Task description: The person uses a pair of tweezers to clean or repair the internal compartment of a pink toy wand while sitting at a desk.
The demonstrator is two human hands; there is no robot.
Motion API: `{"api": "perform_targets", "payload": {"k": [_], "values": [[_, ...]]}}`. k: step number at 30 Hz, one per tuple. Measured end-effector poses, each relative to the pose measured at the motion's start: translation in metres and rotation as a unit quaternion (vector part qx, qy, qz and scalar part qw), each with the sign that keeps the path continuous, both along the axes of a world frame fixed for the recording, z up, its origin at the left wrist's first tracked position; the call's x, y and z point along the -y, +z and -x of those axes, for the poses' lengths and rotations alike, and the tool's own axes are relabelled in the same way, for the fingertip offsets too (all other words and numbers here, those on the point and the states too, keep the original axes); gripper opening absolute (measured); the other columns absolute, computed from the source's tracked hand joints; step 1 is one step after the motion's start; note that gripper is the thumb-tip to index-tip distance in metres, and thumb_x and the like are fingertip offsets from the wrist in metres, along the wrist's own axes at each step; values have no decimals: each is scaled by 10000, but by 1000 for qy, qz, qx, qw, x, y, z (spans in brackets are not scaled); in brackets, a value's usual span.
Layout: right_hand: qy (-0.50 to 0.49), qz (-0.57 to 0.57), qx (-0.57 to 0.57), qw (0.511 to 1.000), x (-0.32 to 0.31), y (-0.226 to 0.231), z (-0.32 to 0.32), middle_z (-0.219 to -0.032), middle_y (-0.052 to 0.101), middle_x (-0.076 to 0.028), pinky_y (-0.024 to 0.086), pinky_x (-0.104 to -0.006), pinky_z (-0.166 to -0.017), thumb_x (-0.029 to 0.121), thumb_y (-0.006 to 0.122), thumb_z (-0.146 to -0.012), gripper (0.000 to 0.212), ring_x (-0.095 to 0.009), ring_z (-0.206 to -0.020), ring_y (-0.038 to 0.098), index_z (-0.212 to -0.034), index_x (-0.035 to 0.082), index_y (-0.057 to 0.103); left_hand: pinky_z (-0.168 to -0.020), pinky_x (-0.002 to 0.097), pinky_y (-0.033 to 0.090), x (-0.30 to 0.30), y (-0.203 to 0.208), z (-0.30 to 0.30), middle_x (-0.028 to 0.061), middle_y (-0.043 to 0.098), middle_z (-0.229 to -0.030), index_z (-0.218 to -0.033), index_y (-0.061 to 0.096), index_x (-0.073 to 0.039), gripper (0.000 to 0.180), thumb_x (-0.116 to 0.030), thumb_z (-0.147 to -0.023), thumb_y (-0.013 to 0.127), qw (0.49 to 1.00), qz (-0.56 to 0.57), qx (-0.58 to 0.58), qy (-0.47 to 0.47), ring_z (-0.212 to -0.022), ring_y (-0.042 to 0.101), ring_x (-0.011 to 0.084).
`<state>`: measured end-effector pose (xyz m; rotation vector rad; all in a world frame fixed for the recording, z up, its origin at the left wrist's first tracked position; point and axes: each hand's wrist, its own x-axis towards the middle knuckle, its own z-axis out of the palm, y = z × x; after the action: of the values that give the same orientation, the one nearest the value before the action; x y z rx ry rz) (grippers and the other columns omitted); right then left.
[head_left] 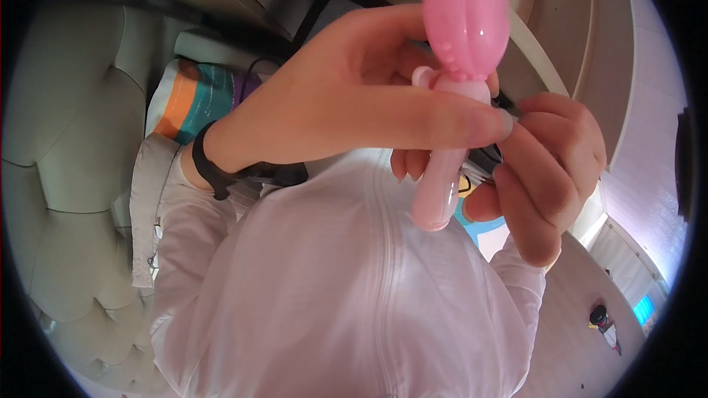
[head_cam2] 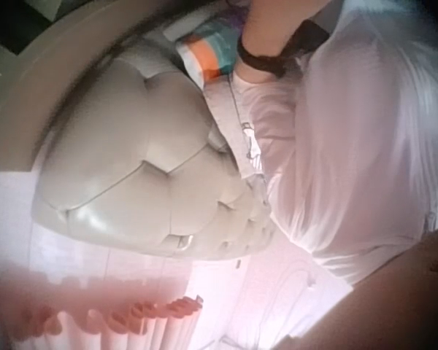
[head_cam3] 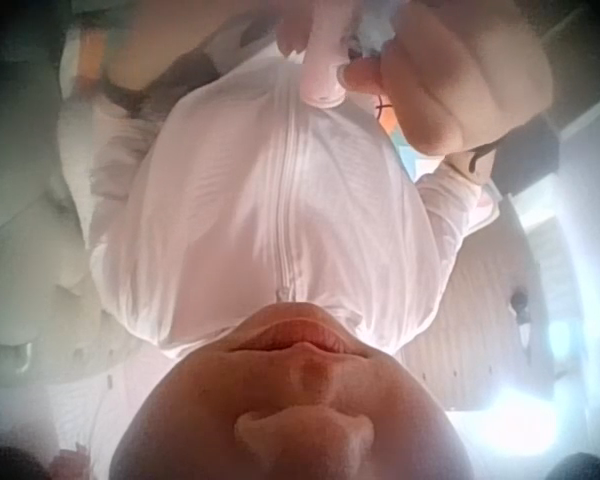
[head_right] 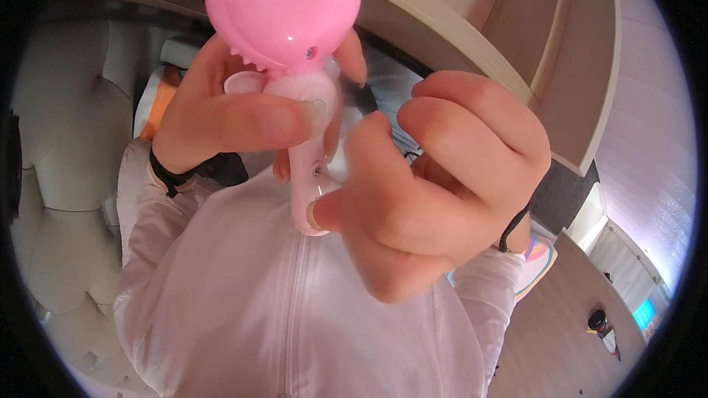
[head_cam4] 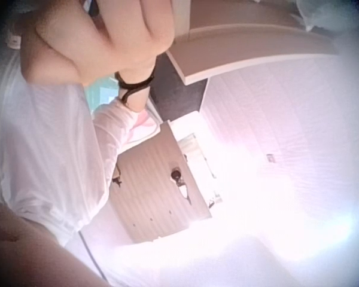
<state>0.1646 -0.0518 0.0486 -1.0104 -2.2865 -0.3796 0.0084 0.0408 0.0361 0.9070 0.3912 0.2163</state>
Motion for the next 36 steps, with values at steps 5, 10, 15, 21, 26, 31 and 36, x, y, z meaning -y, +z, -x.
{"api": "perform_targets", "payload": {"k": [5, 10, 15, 21, 26, 31, 36], "values": [[8, 10, 23, 1000, 3, 2, -1, -744, 501, -92, 432, -333, -422, 326, 505, -769, 307, -207, -509, 443, -812, 63, 354, -440, 207, 400, 0, -1, 0, 59, 552, -638, -988, 471, -9, 390, -168, -660, 610, 999, 26, 1, -40, -531, 521, 95], [0, 28, 22, 999, 4, 3, -5, -749, 515, -95, 430, -325, -435, 326, 530, -745, 319, -216, -519, 456, -807, 53, 377, -447, 212, 405, 1, -5, -1, 90, 557, -668, -1011, 434, 11, 426, -146, -660, 617, 1000, 4, 20, 7, -537, 525, 109], [-58, 85, -25, 994, 5, -5, -14, -744, 534, -129, 402, -267, -467, 163, 550, -792, 210, -208, -530, 480, -795, -9, 429, -532, 244, 449, 8, -26, 0, 148, 557, -812, -1093, 322, 13, 598, -38, -607, 668, 928, -303, 121, 178, -649, 552, 157], [-120, 124, -267, 948, 5, -18, 15, -681, 492, -145, 339, -192, -452, 15, 424, -817, 68, -111, -524, 430, -796, -20, 369, -519, 258, 470, 31, -41, -3, 196, 502, -926, -901, 489, -114, 496, 115, -500, 670, 741, -552, 209, 320, -720, 542, 254], [-137, 285, -549, 773, 12, -16, 24, -592, 487, -32, 340, -171, -459, 14, 513, -794, 99, -40, -475, 405, -764, 11, 419, -456, 249, 463, 24, -63, -23, 168, 460, -930, -869, 499, -180, 416, 23, -543, 659, 488, -724, 303, 381, -660, 524, 250], [-79, 410, -718, 557, 13, -14, 30, -584, 483, -17, 349, -170, -459, 27, 480, -816, 78, -36, -482, 412, -759, 10, 429, -478, 248, 453, 6, -67, -25, 120, 449, -926, -906, 512, -100, 386, -199, -572, 679, 525, -696, 370, 322, -634, 518, 195], [-151, 101, -386, 905, 13, -14, 7, -623, 474, -123, 350, -190, -402, 93, 427, -820, 108, -111, -480, 441, -767, 4, 396, -466, 243, 436, -2, -34, -3, 105, 543, -761, -1005, 462, 4, 445, -320, -737, 609, 853, -494, 164, 25, -599, 534, 156]]}}
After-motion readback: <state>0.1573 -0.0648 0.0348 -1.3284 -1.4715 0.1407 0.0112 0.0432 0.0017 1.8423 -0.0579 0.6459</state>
